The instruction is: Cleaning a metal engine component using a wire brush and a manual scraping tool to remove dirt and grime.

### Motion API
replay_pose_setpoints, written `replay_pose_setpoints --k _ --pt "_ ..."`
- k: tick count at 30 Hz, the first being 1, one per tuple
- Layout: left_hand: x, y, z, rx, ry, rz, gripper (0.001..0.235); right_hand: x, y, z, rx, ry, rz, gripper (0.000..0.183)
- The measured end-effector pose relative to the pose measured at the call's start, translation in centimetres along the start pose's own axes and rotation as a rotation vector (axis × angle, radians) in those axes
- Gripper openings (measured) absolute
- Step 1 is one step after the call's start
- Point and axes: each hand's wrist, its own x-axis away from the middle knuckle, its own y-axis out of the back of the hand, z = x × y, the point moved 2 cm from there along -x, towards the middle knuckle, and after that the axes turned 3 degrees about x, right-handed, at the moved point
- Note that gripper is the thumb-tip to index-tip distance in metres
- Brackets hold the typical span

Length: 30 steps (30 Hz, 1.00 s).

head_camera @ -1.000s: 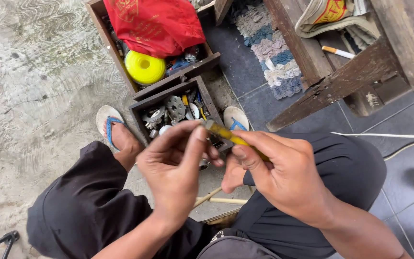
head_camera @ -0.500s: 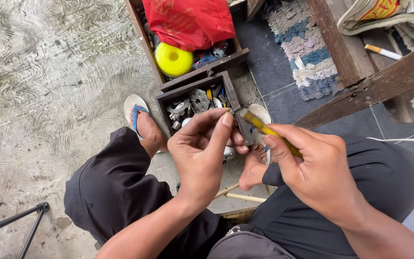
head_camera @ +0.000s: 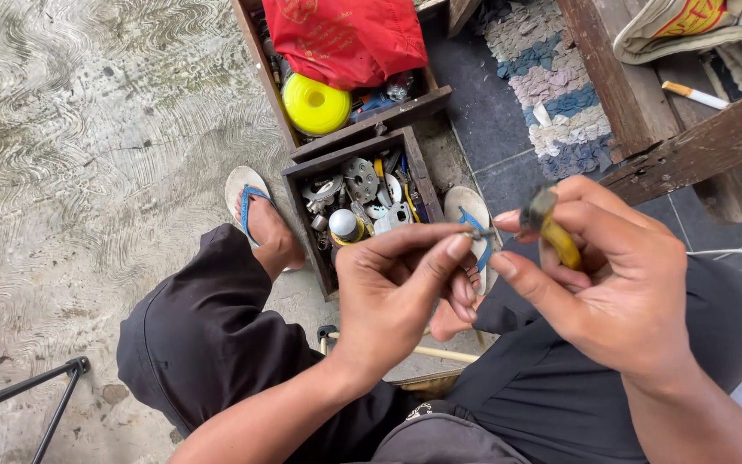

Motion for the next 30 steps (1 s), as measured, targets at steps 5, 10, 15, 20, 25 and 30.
replay_pose_setpoints --k 5,10,15,20,25,30 --pt "0.9 -0.8 -1.3 -0.064 0.063 0.063 0.016 0.1 0.6 0.2 0.045 0.082 0.044 0.016" --pt "1.4 -1.1 -1.9 -0.059 0.043 0.079 0.012 0.3 0.7 0.2 0.065 0.091 0.088 0.022" --pt "1.7 -1.1 -2.1 -0.11 -0.021 0.072 0.012 0.6 0.3 0.2 0.126 0.142 0.072 0.015" --pt "1.8 -1.2 -1.9 -0.164 -0.06 0.057 0.012 0.8 -0.1 0.2 0.186 0.169 0.081 0.018" --pt "1.0 -0.8 -1.6 -0.122 0.069 0.061 0.018 0.6 -0.7 -0.2 0.234 0.191 0.089 0.027" --pt "-0.1 -0.3 -0.4 0.158 0.209 0.182 0.025 0.9 -1.4 -1.9 -0.199 -0.027 0.093 0.021"
